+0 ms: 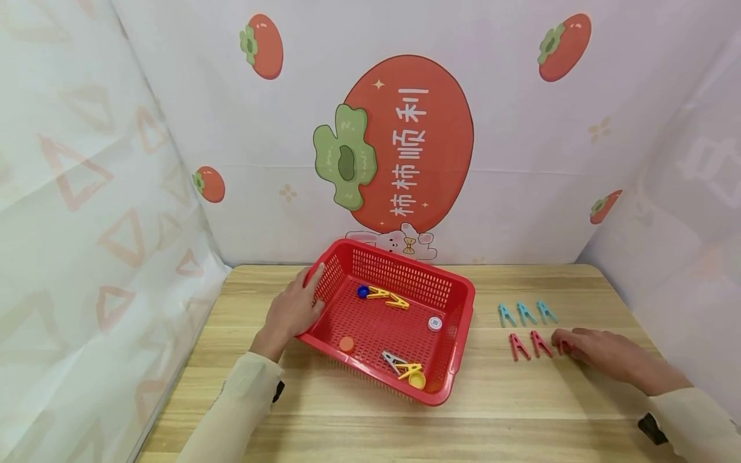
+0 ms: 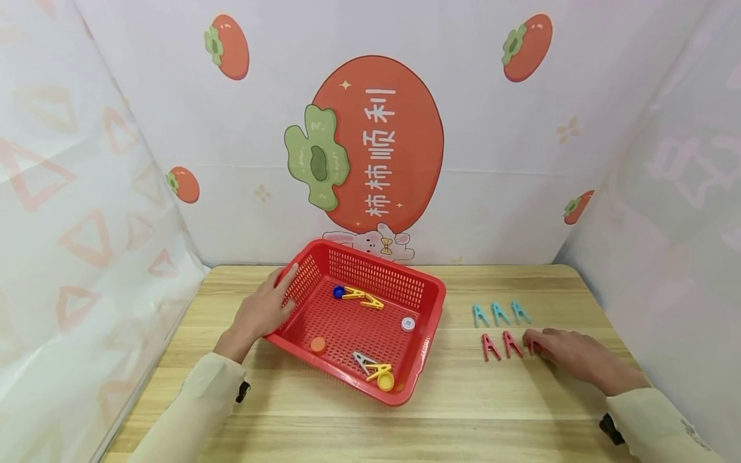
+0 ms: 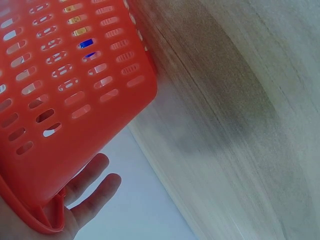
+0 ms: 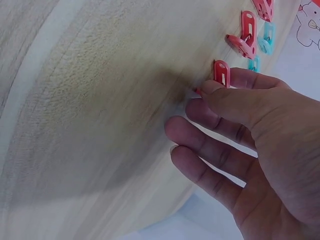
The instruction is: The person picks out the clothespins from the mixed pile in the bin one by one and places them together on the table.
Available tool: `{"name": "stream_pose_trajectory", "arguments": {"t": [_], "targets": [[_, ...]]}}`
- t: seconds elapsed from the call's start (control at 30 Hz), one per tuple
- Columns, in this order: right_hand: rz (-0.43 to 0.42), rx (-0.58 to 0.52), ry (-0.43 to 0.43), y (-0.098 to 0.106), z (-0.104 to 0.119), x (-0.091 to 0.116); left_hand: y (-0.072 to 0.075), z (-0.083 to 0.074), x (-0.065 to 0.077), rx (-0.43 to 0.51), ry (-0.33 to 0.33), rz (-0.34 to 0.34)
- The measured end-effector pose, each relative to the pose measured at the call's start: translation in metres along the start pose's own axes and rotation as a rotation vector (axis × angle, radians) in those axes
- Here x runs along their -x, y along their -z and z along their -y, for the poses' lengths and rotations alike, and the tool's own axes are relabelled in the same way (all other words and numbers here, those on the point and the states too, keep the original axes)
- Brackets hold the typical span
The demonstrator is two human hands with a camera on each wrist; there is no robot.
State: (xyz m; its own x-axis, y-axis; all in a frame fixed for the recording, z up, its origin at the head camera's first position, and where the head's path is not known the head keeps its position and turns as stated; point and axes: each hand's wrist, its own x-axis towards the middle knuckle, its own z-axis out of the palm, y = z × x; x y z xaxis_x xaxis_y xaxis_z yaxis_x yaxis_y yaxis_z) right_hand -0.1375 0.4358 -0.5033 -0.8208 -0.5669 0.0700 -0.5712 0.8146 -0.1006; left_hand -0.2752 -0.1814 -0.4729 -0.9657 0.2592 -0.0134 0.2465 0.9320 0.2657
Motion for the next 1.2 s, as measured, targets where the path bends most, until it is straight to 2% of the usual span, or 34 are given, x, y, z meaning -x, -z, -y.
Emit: {"name": "stream_pose_trajectory", "arguments": {"t": [0.17, 0.33, 0.43, 0.57, 0.77, 1.03, 1.2], "targets": [[0.020, 0.017, -0.049, 0.008, 0.001, 0.002, 0.001, -0.001, 0.001, 0.003, 0.001, -0.008], [0.077, -0.009, -0.114, 0.023, 0.002, 0.001, 0.001, 0.000, 0.001, 0.003, -0.004, -0.013], [0.082, -0.014, -0.134, 0.031, 0.004, -0.003, 0.001, 0.000, 0.001, 0.005, -0.003, -0.015], [0.053, 0.005, -0.115, 0.037, 0.004, -0.006, 0.001, 0.000, 0.002, 0.007, 0.003, -0.013], [-0.046, 0.035, -0.065, 0.043, 0.005, -0.013, 0.000, 0.000, 0.001, 0.009, -0.002, -0.014], [-0.098, 0.070, -0.047, 0.063, 0.017, -0.036, 0.001, 0.000, 0.002, 0.003, 0.003, -0.010], [-0.048, 0.052, -0.092, 0.078, 0.031, -0.055, 0.002, -0.002, 0.003, 0.009, 0.006, -0.011]]}}
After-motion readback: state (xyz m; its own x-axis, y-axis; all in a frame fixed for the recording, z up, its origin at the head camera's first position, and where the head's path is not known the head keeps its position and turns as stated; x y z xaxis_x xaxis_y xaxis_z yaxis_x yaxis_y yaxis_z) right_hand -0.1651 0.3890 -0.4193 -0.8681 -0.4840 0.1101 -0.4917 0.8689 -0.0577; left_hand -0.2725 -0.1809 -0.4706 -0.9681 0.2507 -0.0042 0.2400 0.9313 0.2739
